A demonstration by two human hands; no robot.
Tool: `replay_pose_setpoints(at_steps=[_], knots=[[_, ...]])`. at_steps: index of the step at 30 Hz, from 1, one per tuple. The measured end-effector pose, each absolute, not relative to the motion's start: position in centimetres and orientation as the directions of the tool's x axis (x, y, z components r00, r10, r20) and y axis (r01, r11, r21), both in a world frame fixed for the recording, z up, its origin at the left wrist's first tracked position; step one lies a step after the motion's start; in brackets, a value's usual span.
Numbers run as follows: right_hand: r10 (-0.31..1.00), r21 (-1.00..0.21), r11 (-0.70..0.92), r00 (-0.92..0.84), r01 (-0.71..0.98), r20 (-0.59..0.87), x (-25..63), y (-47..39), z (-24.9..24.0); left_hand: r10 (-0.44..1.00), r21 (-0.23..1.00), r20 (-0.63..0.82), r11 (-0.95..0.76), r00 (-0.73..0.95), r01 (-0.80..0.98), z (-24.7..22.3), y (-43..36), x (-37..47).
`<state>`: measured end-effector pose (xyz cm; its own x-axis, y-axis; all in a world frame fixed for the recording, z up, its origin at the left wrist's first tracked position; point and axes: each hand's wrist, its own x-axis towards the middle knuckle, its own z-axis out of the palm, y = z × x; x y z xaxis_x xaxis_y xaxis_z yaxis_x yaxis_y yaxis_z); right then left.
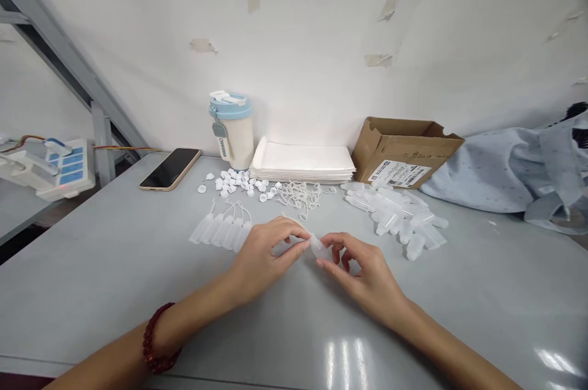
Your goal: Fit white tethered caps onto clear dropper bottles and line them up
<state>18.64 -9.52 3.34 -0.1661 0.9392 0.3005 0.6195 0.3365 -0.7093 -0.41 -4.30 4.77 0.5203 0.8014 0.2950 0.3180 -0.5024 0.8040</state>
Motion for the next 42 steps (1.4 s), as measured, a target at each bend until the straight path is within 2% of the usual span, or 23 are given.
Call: replay_pose_setpoints(at_steps=[5, 12, 15, 18, 22, 25, 35, 42], knots=[[0.92, -0.671, 0.381, -0.193, 0.636, 0.34, 18.7, -9.62, 3.18, 0.795, 0.799, 0.294, -0.509, 0.531, 0.321, 4.93, -4.28, -0.46], [0.951, -0.738, 0.304, -0.147, 0.603, 0.272, 18.53, -9.68, 3.47, 0.639, 0.64, 0.504, -0.728, 0.581, 0.246, 4.63, -4.47, -0.29], [0.948, -0.762, 0.316, -0.149, 0.565, 0.282, 18.39, -9.76, 3.22, 0.632, 0.643, 0.525, -0.733, 0.569, 0.22, 4.54, -4.66, -0.18], [0.93, -0.753, 0.363, -0.17, 0.548, 0.325, 18.35, -9.88, 2.85, 0.685, 0.718, 0.477, -0.665, 0.55, 0.205, 4.71, -4.8, -0.12], [0.902, -0.708, 0.424, -0.191, 0.565, 0.388, 18.43, -9.99, 2.74, 0.799, 0.847, 0.297, -0.474, 0.523, 0.242, 5.24, -4.88, -0.09], [0.882, -0.666, 0.457, -0.203, 0.589, 0.426, 18.46, -10.0, 2.93, 0.824, 0.894, 0.202, -0.376, 0.529, 0.243, 5.44, -4.93, -0.06], [0.849, -0.599, 0.501, -0.22, 0.625, 0.481, 18.33, -10.09, 3.21, 0.825, 0.929, 0.148, -0.305, 0.546, 0.209, 5.25, -4.97, 0.04], [0.854, -0.63, 0.497, -0.21, 0.596, 0.475, 18.27, -10.16, 3.09, 0.837, 0.901, 0.158, -0.34, 0.523, 0.271, 5.34, -5.23, 0.19]])
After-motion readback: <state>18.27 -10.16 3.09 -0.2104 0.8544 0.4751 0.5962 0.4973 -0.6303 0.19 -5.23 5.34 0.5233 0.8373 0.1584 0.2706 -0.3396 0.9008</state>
